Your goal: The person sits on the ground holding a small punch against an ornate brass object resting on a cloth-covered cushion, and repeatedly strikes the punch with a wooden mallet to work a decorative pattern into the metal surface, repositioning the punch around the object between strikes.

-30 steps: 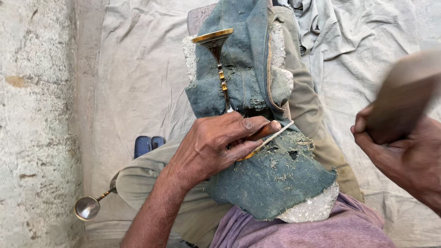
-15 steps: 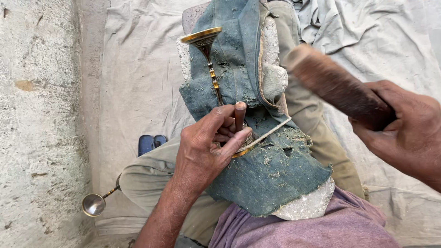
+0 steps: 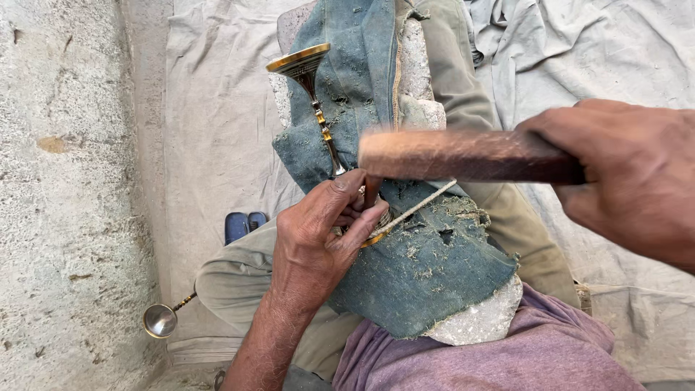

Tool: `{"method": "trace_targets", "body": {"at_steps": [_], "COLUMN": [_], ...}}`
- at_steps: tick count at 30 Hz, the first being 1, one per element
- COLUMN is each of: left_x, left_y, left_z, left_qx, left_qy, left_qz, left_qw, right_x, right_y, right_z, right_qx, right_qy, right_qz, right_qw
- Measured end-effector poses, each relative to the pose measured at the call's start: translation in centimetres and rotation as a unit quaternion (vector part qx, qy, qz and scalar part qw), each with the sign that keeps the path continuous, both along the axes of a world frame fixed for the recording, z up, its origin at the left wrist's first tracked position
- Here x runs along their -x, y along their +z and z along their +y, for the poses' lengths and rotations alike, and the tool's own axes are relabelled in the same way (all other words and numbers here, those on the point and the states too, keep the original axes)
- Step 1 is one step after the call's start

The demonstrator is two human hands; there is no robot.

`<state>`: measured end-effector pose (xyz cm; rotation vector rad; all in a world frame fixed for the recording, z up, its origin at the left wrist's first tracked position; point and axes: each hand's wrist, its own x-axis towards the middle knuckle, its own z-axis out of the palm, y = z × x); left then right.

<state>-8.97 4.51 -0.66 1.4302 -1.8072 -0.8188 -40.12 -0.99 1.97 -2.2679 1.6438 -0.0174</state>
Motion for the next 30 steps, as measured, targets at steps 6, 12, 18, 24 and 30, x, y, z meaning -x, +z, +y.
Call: {"method": "trace_targets", "body": {"at_steps": [6,12,18,24,30], "left_x": [-0.1,-0.2,-0.3,-0.4,-0.6], "left_y": [0.2,0.3,0.4,0.4,0.1], "left_z": [-0.2,-0.4,-0.5,-0.6,-0.6], "left_qx": [-0.004,-0.015,-0.015,-0.013,-0.008], "left_qy": [0.000,-0.003,-0.006,-0.010,-0.013], "left_qz": [0.001,0.011,0.006,0.017,0.006], "left_qw": [1.000,1.000,1.000,1.000,1.000], "right_x": [-0.5,-0.4,-0.5,-0.9,-1.3], "right_y": [-0.1,-0.4,-0.6,-0.6,-0.2], "right_z": [0.2,0.5,0.8,0.8,1.0], "right_qx": [-0.021,-0.025,-0.013,0.000,-0.028], "right_qy": [-0.017,-0.025,-0.034,-0.023,-0.054], "right_qz": [-0.016,-0.032,-0.049,-0.068,-0.069], "right_qw": [1.000,0.999,0.998,0.997,0.996]}}
